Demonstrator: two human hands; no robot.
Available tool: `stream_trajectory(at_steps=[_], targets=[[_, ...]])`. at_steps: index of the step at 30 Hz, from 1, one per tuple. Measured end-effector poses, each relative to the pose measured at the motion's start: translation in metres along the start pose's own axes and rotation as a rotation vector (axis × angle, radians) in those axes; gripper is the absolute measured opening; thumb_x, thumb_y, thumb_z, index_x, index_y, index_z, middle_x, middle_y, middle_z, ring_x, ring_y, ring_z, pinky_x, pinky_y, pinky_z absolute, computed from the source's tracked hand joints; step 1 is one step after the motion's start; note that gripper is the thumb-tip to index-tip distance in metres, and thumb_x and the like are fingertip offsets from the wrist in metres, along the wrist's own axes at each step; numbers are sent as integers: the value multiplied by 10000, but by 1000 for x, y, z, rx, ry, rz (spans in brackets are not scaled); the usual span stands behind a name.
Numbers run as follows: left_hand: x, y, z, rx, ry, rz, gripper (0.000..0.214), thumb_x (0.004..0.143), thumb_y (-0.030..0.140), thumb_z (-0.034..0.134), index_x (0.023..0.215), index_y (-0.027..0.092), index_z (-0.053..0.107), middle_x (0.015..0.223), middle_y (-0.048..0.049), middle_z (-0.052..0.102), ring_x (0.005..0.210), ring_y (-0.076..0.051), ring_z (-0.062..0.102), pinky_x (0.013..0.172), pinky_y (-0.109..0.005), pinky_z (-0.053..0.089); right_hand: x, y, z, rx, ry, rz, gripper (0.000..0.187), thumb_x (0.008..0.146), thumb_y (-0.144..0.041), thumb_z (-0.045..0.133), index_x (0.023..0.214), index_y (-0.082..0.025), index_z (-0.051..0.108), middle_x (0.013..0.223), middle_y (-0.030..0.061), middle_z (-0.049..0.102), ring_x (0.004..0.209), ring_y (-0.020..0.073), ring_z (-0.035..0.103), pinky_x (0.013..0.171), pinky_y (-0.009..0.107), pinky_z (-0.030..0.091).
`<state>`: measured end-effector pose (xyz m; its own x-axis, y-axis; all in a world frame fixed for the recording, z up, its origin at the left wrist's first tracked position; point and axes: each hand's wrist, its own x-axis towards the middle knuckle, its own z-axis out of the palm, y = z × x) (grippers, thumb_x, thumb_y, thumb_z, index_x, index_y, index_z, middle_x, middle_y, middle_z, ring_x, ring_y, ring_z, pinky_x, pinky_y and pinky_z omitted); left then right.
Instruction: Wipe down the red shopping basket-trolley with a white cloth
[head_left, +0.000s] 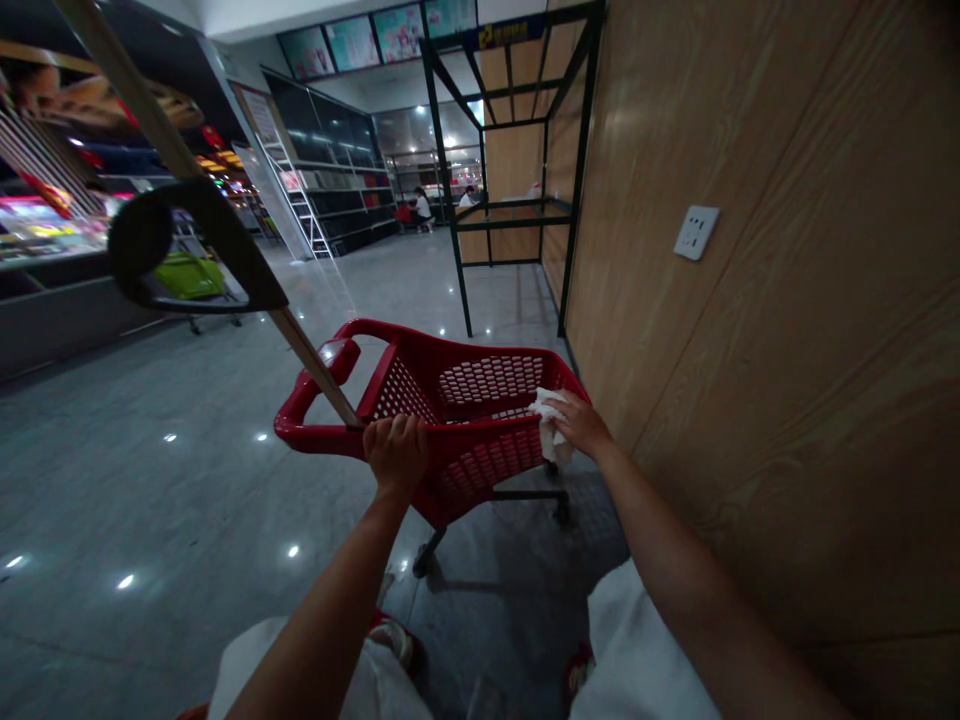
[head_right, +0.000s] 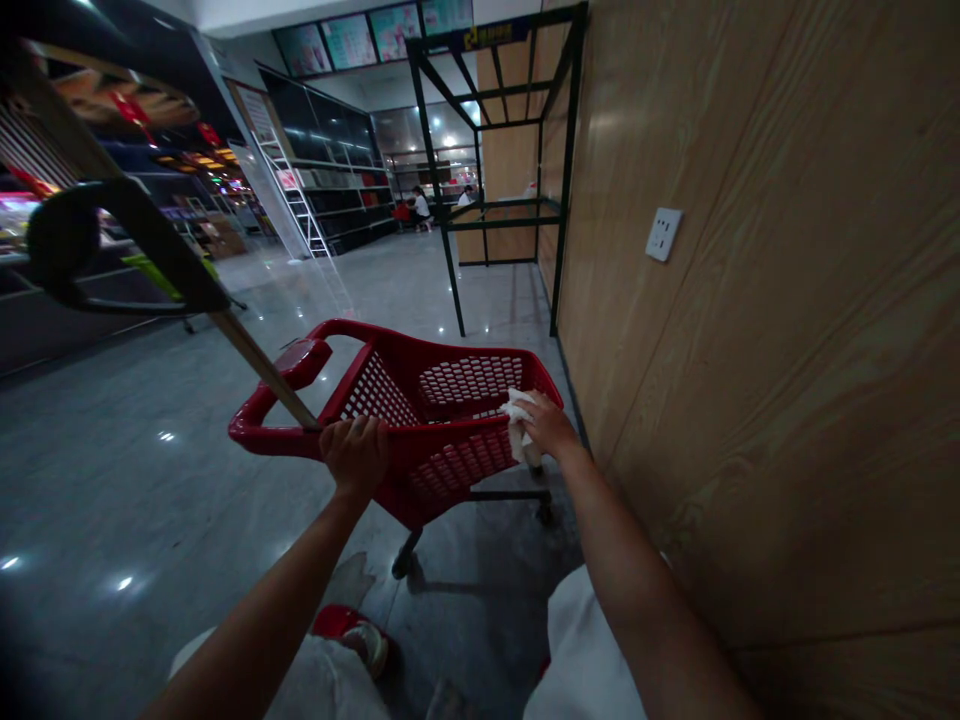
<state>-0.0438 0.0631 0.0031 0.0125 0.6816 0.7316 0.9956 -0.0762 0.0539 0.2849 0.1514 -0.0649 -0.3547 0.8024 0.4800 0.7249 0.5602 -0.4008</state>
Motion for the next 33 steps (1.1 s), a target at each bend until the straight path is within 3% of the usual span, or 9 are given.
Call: stream_trajectory(at_steps=[3,10,13,15,18,24,27,30,33], targets=[[1,4,1,22,20,-34,319,915,317,369,719,228,604,774,-73,618,837,-245,488,880,-435,291,13,-33,16,8,-21,-117,470,777,-26,509,1205,-183,622,1371,88,521,1321,210,394,1132,438,296],[0,9,-5,71,-13,-13,313,921,312,371,749,223,617,782,-79,625,814,-244,493,852,-426,296,51,-174,74,170,65,-363,460,882,-80,461,1333,-156,512,1450,101,435,1375,204,311,1157,424,265],[-1,6,-8,107,-20,42,299,926,315,371,803,223,627,795,-72,633,816,-241,498,841,-413,299,57,-196,79,226,84,-370,413,906,-101,443,1306,-134,539,1431,123,455,1355,205,344,1159,419,254],[-1,3,-9,118,-35,60,294,928,313,368,806,226,621,796,-69,632,826,-242,499,849,-411,297,57,-191,73,247,60,-373,446,891,-96,465,1326,-178,523,1433,91,459,1331,193,378,1149,406,274],[-1,1,-9,109,-51,70,288,921,320,379,765,229,603,790,-69,624,838,-247,501,865,-419,291,50,-160,58,213,7,-310,467,851,-92,513,1300,-216,549,1383,68,514,1272,196,442,1112,397,328],[1,1,-4,93,-11,42,282,911,329,400,717,233,580,783,-64,621,848,-247,497,874,-421,288,16,-57,21,-5,-18,-124,423,804,-68,522,1190,-206,629,1299,85,574,1209,224,498,1131,477,260],[1,4,-3,101,15,31,279,907,328,406,710,236,580,774,-62,620,835,-247,491,863,-420,289,1,-15,4,-53,-16,-44,415,816,-112,536,1204,-229,623,1315,76,563,1202,225,504,1082,446,352],[2,7,-3,99,49,19,285,903,325,408,692,237,578,748,-57,610,803,-240,483,851,-420,290,-3,0,-3,-54,-9,-20,411,820,-142,549,1212,-242,623,1309,63,567,1178,214,524,1005,377,443],[2,9,-2,96,78,4,294,901,320,408,673,236,573,728,-55,601,791,-237,479,850,-420,289,6,-21,5,-40,-3,-62,421,797,-98,554,1183,-241,640,1285,59,585,1167,207,533,1016,374,434]])
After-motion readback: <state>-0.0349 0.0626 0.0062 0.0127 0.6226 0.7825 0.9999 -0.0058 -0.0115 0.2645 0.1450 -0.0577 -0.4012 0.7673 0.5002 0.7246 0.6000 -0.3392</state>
